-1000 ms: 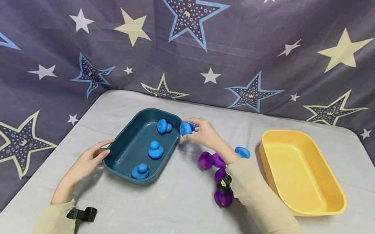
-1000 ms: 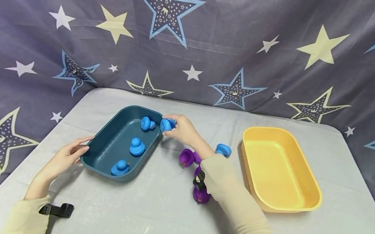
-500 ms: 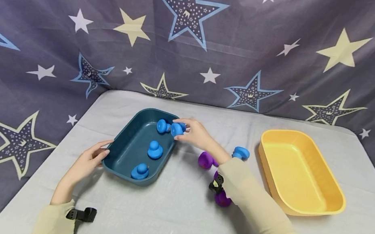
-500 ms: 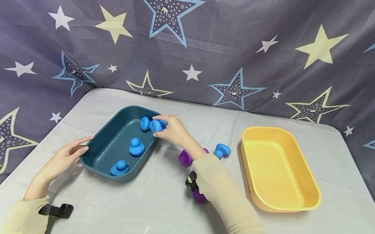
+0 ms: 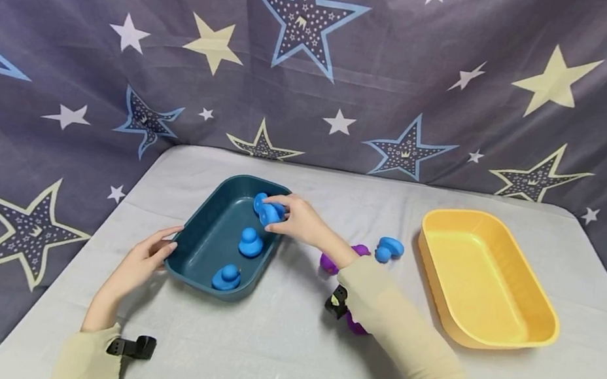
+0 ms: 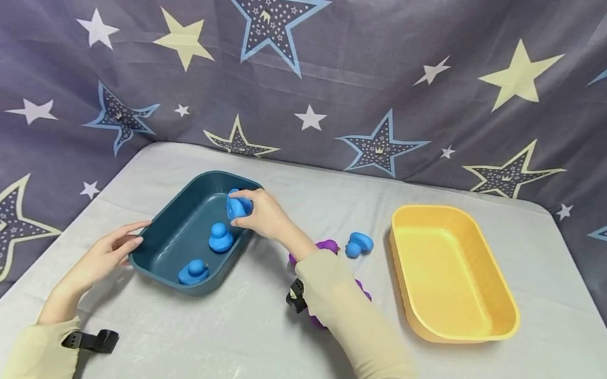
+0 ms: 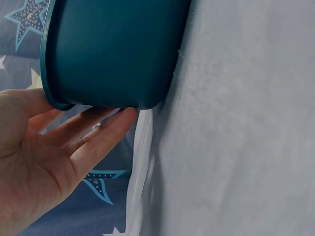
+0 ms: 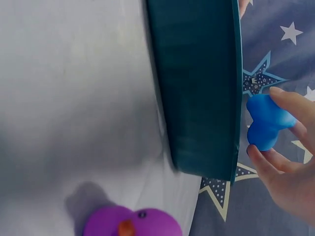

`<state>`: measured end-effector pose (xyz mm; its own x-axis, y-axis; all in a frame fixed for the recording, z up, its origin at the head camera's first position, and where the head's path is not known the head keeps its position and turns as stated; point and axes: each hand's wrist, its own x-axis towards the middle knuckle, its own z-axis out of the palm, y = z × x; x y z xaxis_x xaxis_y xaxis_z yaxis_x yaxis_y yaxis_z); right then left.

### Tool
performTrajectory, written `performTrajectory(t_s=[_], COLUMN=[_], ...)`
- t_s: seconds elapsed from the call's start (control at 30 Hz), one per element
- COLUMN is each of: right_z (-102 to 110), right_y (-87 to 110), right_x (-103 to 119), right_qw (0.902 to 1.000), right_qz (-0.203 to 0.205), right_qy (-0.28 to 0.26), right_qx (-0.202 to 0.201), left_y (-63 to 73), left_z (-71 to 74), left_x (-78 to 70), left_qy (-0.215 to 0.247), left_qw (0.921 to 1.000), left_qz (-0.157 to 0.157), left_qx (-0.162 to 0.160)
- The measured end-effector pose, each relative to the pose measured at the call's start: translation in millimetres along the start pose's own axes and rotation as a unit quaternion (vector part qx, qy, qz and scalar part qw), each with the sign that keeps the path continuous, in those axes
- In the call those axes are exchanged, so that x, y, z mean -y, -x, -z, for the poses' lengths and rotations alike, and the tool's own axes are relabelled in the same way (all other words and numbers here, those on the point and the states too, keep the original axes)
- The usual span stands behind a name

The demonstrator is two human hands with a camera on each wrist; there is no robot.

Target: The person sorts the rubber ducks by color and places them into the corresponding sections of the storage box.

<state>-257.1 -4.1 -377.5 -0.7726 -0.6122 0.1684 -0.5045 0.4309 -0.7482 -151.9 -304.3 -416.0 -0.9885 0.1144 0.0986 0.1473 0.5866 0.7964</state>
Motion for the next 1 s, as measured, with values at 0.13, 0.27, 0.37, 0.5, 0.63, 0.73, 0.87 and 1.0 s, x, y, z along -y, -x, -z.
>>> performTrajectory(t_s=[0.13, 0.27, 0.37, 0.5, 0.63, 0.73, 0.87, 1.0], right_z=[-5.1, -9.2, -11.4, -15.0, -20.3, -24.3, -28.6, -32.8], right_y=[-2.1, -4.6, -5.7, -6.8, -8.5, -9.2, -9.8, -11.2], right_x=[4.5, 8.0, 11.1, 15.5, 18.1, 19.3, 21.0, 22.3], right_qw=[0.9999, 0.9995, 0.9990, 0.9986, 0.9987, 0.9985, 0.9980, 0.9975], right_qz=[-0.007, -0.012, -0.013, -0.010, 0.000, 0.004, 0.010, 0.021], right_qy=[0.004, 0.006, 0.017, 0.032, 0.025, 0.022, 0.035, 0.045], right_qx=[0.013, 0.029, 0.038, 0.041, 0.045, 0.050, 0.051, 0.050], left_y=[0.3, 0.8, 0.7, 0.2, -0.3, -0.6, -0.8, -0.9], left_z=[0.3, 0.5, 0.4, 0.4, 0.7, 0.8, 0.5, 0.3], left_x=[0.2, 0.9, 1.2, 1.7, 1.8, 1.8, 1.6, 1.4], left_qy=[0.003, 0.001, 0.000, 0.002, 0.001, 0.000, -0.002, -0.005], left_qw=[1.0000, 1.0000, 1.0000, 1.0000, 1.0000, 1.0000, 1.0000, 1.0000], left_qz=[-0.004, -0.006, -0.006, -0.005, -0.005, -0.005, -0.005, -0.004], left_qx=[-0.002, -0.004, -0.004, -0.002, -0.003, -0.001, 0.002, 0.001])
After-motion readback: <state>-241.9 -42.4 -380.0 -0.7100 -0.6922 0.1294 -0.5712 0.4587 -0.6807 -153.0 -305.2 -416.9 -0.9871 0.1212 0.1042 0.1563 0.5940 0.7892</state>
